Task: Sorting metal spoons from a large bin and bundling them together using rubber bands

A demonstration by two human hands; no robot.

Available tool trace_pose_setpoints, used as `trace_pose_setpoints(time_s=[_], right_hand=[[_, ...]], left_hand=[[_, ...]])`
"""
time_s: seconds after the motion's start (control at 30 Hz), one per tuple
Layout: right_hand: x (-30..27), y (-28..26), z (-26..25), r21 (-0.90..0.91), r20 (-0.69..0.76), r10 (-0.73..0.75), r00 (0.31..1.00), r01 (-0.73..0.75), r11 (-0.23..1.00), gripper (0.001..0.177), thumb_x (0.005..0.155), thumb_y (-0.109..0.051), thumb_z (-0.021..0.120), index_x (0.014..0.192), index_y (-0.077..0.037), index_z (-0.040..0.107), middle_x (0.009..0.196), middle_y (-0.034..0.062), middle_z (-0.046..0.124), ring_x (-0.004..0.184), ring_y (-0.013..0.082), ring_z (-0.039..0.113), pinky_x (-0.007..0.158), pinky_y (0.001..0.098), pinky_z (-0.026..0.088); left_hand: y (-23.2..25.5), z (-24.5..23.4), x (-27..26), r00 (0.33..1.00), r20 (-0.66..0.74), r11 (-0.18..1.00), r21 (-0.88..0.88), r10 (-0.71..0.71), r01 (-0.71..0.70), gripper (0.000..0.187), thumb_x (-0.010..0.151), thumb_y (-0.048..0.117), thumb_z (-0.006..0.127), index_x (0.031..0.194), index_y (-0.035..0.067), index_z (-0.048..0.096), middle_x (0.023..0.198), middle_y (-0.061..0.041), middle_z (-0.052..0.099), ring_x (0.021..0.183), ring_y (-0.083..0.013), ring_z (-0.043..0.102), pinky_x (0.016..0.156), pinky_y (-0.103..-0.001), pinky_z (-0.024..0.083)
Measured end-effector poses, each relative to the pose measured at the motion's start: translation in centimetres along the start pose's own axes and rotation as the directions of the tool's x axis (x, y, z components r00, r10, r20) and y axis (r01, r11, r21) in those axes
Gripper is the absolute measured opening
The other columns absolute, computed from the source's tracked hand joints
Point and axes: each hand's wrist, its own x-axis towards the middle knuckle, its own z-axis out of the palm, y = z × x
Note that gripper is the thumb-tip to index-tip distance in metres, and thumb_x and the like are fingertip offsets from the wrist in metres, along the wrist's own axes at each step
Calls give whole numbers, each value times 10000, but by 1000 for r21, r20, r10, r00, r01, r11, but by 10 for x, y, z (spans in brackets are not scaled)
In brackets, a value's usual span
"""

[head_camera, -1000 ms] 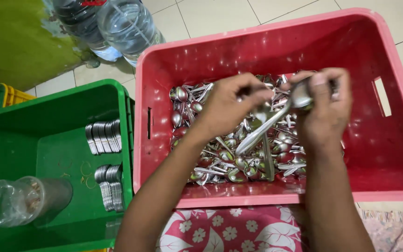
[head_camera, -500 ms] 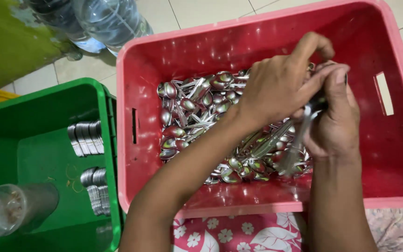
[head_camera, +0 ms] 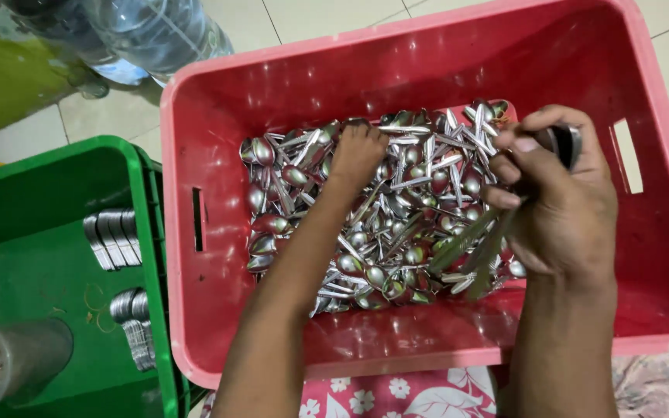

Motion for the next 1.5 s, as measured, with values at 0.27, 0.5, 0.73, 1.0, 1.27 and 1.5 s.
trace_pose_setpoints(time_s=[0.27,0.5,0.73,1.0,1.27,1.5], right_hand=[[-1,0,1,-550,-41,-138,990,93,830,435,873,-140,789,1234,-100,550,1010,-12,548,766,62,537,629,168,509],[-7,4,1,-586,63,-91,994,111,802,221,978,-125,678,1125,-115,513,998,-9,540,802,72,489,680,187,425],[-4,6,-8,19,190,-5,982,1,1000,267,1027,-90,633,1285,-124,577,923,32,590,665,37,463,498,122,344],[0,-5,-12,-10,11,-30,999,30,999,154,1021,-103,578,1130,-201,628,755,-81,475,628,6,351,511,113,269],[-7,-2,5,-29,8,69,998,-69,997,198,980,-52,600,1167,-105,637,948,62,648,576,14,427,459,121,316],[-13,-1,10,-352,-18,-42,999,33,935,117,1065,-130,624,1180,-124,604,865,8,653,562,5,537,379,110,366]], left_hand=[[3,-196,-52,999,27,139,-990,-46,33,455,885,286,706,1261,61,582,756,-21,696,581,-114,643,453,-219,517],[32,-250,-99,940,-330,-223,-926,87,-304,353,857,146,730,996,139,406,773,-11,608,691,-126,626,567,-225,514],[27,-235,-72,867,-486,-609,-722,109,-328,184,967,243,615,998,129,474,909,-5,563,813,-120,639,830,-329,617],[-17,-140,-99,916,399,675,-686,37,271,377,894,319,594,1211,115,594,984,-71,681,780,-197,670,680,-361,598],[54,-77,-195,911,296,822,-564,288,-77,531,836,531,751,1116,91,649,881,-123,744,766,-339,718,724,-480,547],[37,-112,-165,840,459,797,-602,290,54,249,887,229,537,653,147,564,596,-8,548,519,-156,557,547,-349,536]])
